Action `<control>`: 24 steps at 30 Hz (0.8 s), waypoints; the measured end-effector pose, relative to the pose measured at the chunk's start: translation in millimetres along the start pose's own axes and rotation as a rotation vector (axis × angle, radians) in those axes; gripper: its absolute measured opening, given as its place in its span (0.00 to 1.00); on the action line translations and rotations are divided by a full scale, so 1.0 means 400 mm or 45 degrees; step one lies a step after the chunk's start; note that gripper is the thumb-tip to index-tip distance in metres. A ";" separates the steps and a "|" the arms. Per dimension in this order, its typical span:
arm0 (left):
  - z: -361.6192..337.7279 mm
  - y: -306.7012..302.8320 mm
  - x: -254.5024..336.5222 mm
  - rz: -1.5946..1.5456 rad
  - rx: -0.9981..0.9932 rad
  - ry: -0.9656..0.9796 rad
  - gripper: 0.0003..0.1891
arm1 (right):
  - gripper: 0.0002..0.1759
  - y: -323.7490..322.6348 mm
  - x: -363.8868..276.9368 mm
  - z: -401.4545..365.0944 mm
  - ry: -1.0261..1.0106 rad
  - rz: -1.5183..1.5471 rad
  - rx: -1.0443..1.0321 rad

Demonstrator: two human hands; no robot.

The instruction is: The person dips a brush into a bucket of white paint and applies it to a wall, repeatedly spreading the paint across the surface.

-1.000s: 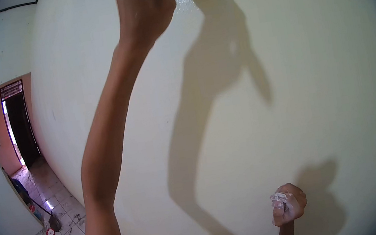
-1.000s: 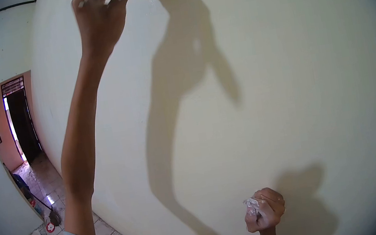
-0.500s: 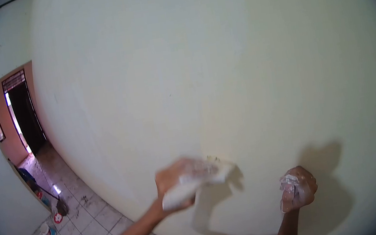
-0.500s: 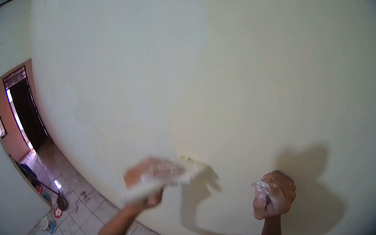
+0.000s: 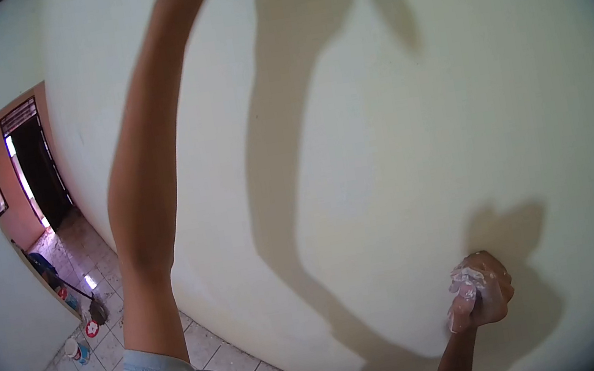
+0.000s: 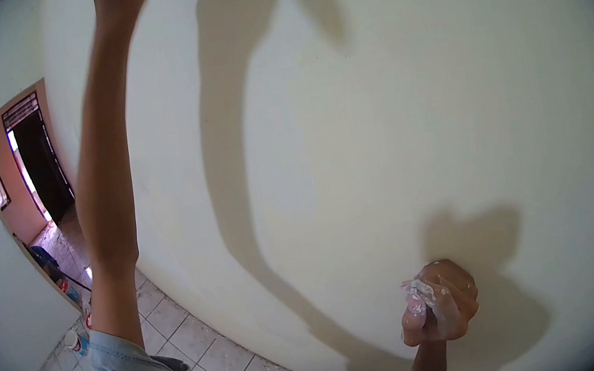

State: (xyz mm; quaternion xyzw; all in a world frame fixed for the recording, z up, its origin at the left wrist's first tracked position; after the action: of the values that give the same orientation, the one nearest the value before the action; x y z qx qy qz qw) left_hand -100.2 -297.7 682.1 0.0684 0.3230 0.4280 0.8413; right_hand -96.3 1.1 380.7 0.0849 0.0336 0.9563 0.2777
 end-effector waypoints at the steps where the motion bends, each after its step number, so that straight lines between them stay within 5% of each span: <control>1: -0.088 -0.009 0.029 0.040 -0.077 0.042 0.08 | 0.08 0.000 -0.002 0.002 -0.003 -0.010 0.002; 5: -0.501 -0.104 0.252 -0.334 -0.563 -0.170 0.15 | 0.08 0.006 -0.018 0.019 -0.004 -0.054 0.009; 9: -0.860 -0.240 0.517 -1.310 -0.913 -1.119 0.23 | 0.09 0.018 -0.030 0.038 0.002 -0.101 0.017; 14: -0.777 -0.271 0.533 -0.935 -0.794 -0.785 0.09 | 0.09 0.015 -0.009 0.030 -0.006 -0.195 -0.031; 17: -0.685 -0.195 0.418 -1.029 -0.740 -0.664 0.11 | 0.09 0.012 -0.004 0.027 0.027 -0.160 -0.038; 24: -0.255 -0.108 0.151 -0.590 0.271 -0.039 0.09 | 0.09 0.005 0.004 0.023 0.007 -0.229 -0.036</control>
State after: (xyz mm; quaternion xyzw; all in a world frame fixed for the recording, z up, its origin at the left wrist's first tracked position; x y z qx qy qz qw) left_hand -106.8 -294.8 556.1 0.0872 0.3604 0.1862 0.9099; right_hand -97.1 0.4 390.2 0.0749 0.0284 0.9282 0.3634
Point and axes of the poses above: each hand's wrist, its own z-axis towards the middle knuckle, its own y-axis out of the palm, x = y × z, the point moved 9 cm from there along z, towards the middle knuckle, and after that the axes turned 7 degrees about -z, right-handed, at the moved point
